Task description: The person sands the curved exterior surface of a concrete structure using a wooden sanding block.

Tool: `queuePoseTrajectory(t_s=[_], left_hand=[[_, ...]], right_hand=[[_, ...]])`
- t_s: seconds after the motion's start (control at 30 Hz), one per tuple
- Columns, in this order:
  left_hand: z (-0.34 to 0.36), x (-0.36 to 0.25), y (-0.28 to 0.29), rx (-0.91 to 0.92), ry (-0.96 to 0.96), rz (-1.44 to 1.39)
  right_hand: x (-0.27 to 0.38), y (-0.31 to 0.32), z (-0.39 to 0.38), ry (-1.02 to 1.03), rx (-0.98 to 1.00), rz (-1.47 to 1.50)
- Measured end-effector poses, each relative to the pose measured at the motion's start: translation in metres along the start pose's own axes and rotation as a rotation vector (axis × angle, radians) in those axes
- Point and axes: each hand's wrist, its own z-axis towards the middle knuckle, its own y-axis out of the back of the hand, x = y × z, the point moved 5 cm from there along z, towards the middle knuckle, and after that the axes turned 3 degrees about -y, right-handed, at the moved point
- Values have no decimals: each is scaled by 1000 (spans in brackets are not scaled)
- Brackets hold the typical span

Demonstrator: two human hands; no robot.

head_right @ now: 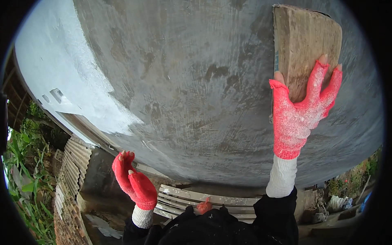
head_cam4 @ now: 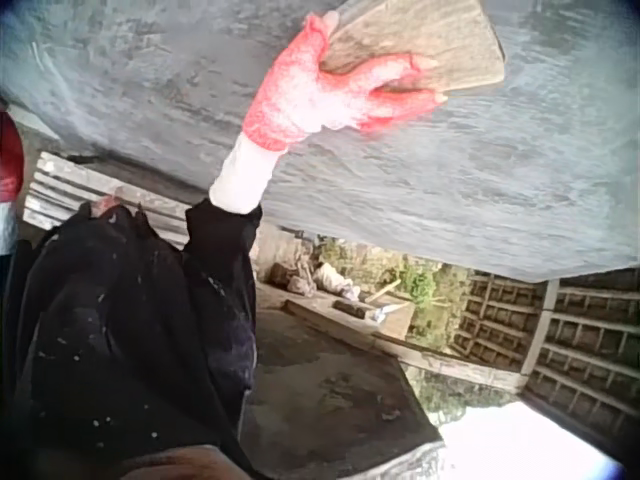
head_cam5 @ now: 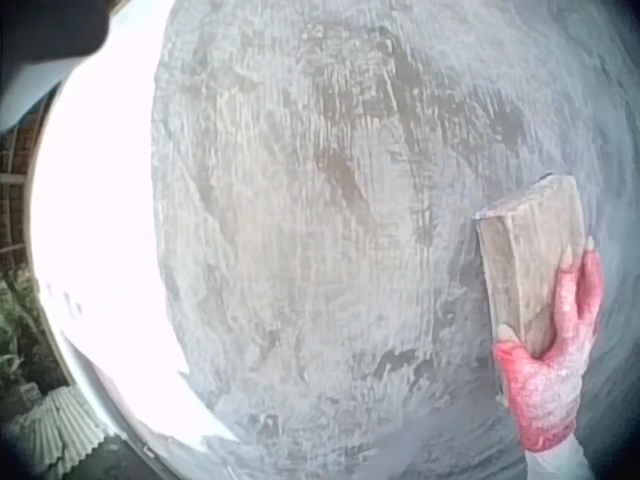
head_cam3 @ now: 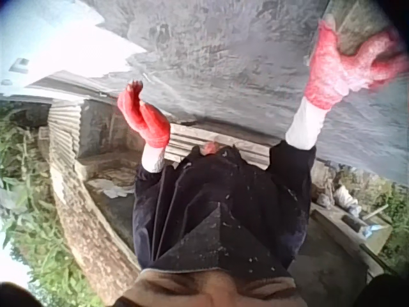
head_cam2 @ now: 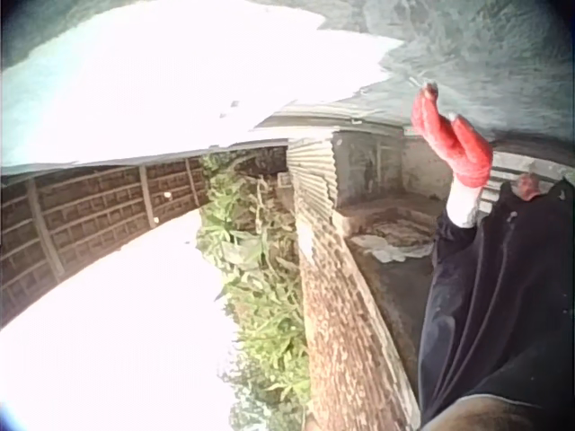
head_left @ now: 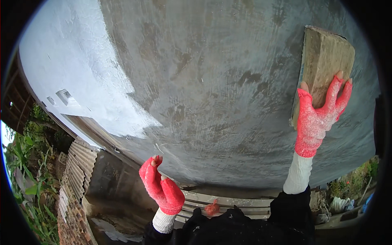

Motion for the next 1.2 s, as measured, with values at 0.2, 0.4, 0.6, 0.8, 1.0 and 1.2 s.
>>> queuePoseTrajectory(t_s=[0.2,0.4,0.6,0.8,1.0,1.2], left_hand=[[6,14,-6,123,-26,-145],[19,37,33,131,30,-51],[14,31,19,256,-33,-163],[17,35,23,263,-104,-229],[14,57,45,225,9,-139],[20,45,27,278,-61,-202]], right_hand=[[73,-26,-153,539,541,3],[7,5,-97,212,277,-97],[113,-37,-6,126,100,-10],[81,-32,-184,508,491,45],[65,-22,-23,-136,19,-50],[181,-59,-106,481,450,8]])
